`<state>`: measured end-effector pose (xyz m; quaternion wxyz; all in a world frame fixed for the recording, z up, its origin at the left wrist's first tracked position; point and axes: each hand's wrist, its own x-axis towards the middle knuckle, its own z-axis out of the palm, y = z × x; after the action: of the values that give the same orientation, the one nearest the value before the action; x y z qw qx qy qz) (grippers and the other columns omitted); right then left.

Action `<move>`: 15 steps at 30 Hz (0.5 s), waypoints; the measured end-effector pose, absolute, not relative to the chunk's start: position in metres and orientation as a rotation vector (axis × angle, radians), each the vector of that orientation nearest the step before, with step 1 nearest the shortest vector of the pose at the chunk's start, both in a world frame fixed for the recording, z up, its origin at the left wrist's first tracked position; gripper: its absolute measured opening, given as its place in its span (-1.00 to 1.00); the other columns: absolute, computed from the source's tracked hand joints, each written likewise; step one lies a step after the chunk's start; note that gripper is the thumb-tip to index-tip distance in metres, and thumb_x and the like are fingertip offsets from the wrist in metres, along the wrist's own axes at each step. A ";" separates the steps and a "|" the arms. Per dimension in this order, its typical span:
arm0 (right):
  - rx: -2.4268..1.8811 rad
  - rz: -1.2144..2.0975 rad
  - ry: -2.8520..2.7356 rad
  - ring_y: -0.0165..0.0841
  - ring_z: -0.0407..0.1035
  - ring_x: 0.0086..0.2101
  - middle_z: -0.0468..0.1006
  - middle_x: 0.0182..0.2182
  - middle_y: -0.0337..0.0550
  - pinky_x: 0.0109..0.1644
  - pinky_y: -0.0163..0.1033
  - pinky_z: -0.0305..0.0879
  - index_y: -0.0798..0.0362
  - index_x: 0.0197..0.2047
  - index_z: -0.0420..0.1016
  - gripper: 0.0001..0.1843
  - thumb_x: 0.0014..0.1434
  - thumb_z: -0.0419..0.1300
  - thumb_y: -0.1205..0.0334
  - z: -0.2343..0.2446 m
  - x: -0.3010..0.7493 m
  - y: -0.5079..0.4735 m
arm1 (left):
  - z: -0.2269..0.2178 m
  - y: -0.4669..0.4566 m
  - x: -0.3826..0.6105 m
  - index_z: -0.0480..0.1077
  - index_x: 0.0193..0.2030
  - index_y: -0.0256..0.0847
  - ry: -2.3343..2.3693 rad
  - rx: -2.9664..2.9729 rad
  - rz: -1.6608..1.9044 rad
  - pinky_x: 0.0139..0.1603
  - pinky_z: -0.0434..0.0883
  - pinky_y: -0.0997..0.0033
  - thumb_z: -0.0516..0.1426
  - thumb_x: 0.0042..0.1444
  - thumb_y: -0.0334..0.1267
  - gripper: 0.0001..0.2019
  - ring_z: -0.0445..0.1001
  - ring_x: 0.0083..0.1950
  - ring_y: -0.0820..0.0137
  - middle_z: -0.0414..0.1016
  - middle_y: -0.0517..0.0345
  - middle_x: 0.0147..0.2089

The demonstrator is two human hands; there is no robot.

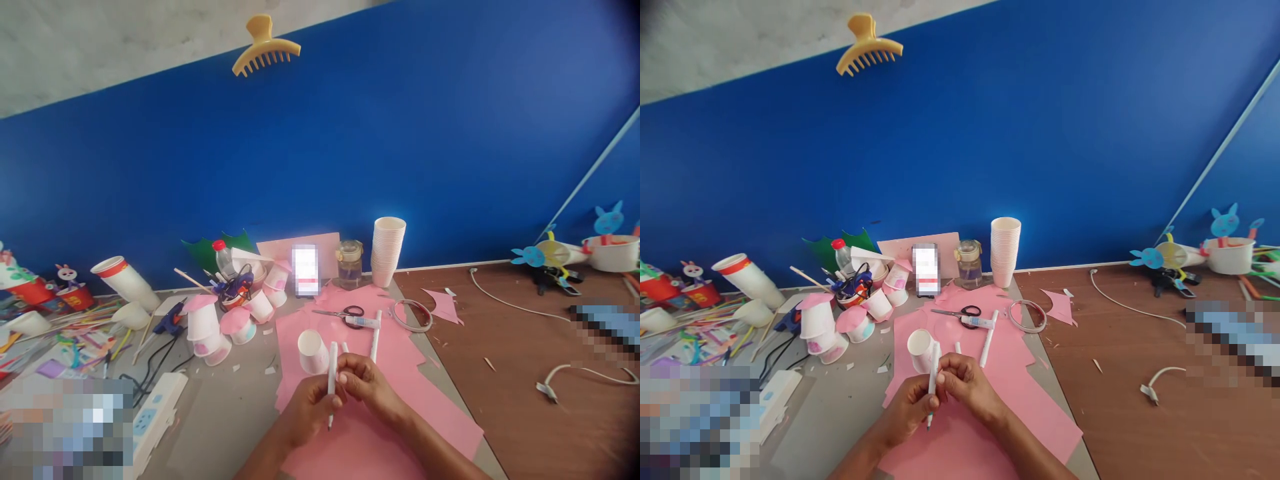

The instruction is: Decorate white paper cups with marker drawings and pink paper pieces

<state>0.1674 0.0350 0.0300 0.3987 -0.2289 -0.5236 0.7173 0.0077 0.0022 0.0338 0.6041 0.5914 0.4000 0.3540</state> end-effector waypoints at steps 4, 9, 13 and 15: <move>-0.543 1.953 -1.307 -0.54 0.09 -0.63 0.33 -0.66 -0.34 -0.52 -0.37 -0.09 0.10 -0.48 0.35 -0.59 -0.03 0.32 -0.08 0.032 0.168 0.039 | 0.033 0.001 0.009 0.39 -0.41 -0.29 0.943 1.365 0.759 -0.54 0.04 0.49 0.14 -0.02 0.22 -0.50 0.08 -0.55 0.53 0.11 0.27 -0.56; -0.509 2.023 -1.084 -0.57 -0.05 -0.66 0.19 -0.73 -0.42 -0.54 -0.36 -0.13 0.09 -0.54 0.31 -0.63 0.00 0.31 0.01 0.022 0.170 0.047 | 0.025 0.002 0.006 0.45 -0.34 -0.30 0.976 1.404 0.917 -0.53 0.04 0.48 0.04 0.05 0.27 -0.44 0.06 -0.55 0.54 0.18 0.23 -0.52; -0.402 1.955 -0.648 -0.53 -0.09 -0.66 0.04 -0.79 -0.47 -0.52 -0.36 -0.03 0.04 -0.52 0.31 -0.70 0.02 0.28 0.05 0.015 0.177 0.060 | 0.017 0.006 -0.005 0.41 -0.32 -0.24 1.188 1.195 1.444 -0.51 0.08 0.51 0.08 0.12 0.11 -0.60 0.05 -0.55 0.54 0.16 0.29 -0.54; -0.402 1.913 -0.489 -0.52 -0.02 -0.65 0.12 -0.76 -0.45 -0.47 -0.34 0.07 0.03 -0.47 0.33 -0.75 -0.03 0.31 0.10 0.013 0.181 0.065 | 0.016 0.010 -0.011 0.37 -0.21 -0.17 1.236 1.024 1.654 -0.40 0.17 0.51 0.16 0.08 0.04 -0.68 0.15 -0.48 0.50 0.22 0.29 -0.47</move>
<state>0.1813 0.0652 0.0134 0.5339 -0.1686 -0.2052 0.8028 -0.0108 0.0102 0.0161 0.4063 0.4060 0.4898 0.6558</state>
